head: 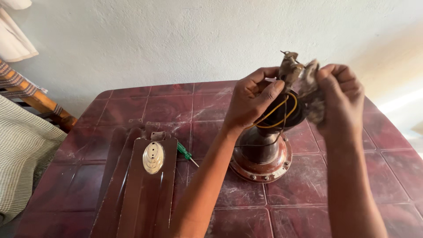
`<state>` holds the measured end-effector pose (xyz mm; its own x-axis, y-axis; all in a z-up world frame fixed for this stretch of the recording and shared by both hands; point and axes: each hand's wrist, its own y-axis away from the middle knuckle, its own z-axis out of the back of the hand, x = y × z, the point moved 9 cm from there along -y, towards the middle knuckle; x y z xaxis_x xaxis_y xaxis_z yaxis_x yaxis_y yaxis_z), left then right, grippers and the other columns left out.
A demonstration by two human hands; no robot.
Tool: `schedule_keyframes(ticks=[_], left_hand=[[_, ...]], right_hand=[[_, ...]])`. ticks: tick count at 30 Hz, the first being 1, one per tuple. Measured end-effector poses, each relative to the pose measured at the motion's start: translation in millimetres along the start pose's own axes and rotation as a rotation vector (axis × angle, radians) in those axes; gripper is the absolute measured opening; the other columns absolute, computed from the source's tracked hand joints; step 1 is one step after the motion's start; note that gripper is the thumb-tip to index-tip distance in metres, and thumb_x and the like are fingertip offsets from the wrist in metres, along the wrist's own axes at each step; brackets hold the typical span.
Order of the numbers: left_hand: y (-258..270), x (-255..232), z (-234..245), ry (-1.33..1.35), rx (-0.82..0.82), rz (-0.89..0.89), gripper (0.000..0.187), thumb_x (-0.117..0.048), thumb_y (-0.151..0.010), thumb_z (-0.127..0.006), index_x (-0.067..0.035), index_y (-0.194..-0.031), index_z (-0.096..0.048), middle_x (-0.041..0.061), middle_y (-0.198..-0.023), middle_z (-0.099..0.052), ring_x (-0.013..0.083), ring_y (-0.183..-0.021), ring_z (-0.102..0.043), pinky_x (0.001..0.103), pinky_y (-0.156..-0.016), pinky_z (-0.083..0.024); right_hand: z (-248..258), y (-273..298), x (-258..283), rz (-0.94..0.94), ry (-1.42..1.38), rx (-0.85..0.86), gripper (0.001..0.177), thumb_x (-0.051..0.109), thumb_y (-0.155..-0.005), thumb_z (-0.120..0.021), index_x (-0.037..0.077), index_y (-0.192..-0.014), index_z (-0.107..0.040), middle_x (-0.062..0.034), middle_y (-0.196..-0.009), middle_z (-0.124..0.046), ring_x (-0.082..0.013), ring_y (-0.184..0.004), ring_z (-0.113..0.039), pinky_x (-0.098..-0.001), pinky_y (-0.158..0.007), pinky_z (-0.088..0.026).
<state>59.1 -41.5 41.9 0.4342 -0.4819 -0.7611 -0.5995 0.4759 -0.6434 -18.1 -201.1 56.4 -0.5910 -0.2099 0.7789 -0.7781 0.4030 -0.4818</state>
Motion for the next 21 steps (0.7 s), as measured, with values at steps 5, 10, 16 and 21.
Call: schedule_keyframes(ticks=[5, 10, 16, 21], left_hand=[[3.3, -2.3, 3.1, 0.069, -0.047, -0.039, 0.032, -0.016, -0.108, -0.065, 0.003, -0.133, -0.067, 0.011, -0.117, -0.074, 0.0136, -0.099, -0.073, 0.028, -0.082, -0.062], [4.3, -0.5, 3.1, 0.060, -0.070, -0.046, 0.031, -0.016, -0.107, -0.068, 0.004, -0.131, -0.069, 0.013, -0.125, -0.072, 0.0139, -0.103, -0.072, 0.028, -0.084, -0.062], [3.2, 3.0, 2.3, 0.047, -0.075, -0.060, 0.024, -0.014, -0.107, -0.067, 0.005, -0.122, -0.073, 0.010, -0.117, -0.073, 0.0111, -0.093, -0.070, 0.027, -0.076, -0.060], [4.6, -0.9, -0.3, 0.074, -0.074, -0.103, 0.026, -0.012, -0.107, -0.066, 0.001, -0.129, -0.070, 0.007, -0.120, -0.073, 0.0086, -0.102, -0.069, 0.026, -0.084, -0.059]], right_hand=[[-34.1, 33.9, 9.2, 0.369, 0.639, -0.038, 0.006, 0.001, -0.109, -0.070, -0.004, -0.110, -0.073, -0.0091, -0.098, -0.072, -0.0100, -0.084, -0.066, -0.0249, -0.075, -0.056], [-42.1, 45.3, 22.0, 0.379, 0.845, -0.028, 0.006, -0.001, -0.102, -0.075, -0.002, -0.108, -0.074, -0.0056, -0.104, -0.071, -0.0068, -0.091, -0.067, -0.0232, -0.076, -0.055], [-37.0, 31.7, 23.0, 0.290, 0.667, 0.023, 0.007, -0.002, -0.100, -0.075, -0.002, -0.107, -0.076, -0.0061, -0.101, -0.072, -0.0072, -0.089, -0.064, -0.0216, -0.077, -0.053], [-34.5, 29.3, 17.5, 0.288, 0.426, -0.017, 0.003, 0.000, -0.104, -0.073, -0.001, -0.106, -0.075, -0.0045, -0.099, -0.073, -0.0047, -0.087, -0.064, -0.0206, -0.076, -0.054]])
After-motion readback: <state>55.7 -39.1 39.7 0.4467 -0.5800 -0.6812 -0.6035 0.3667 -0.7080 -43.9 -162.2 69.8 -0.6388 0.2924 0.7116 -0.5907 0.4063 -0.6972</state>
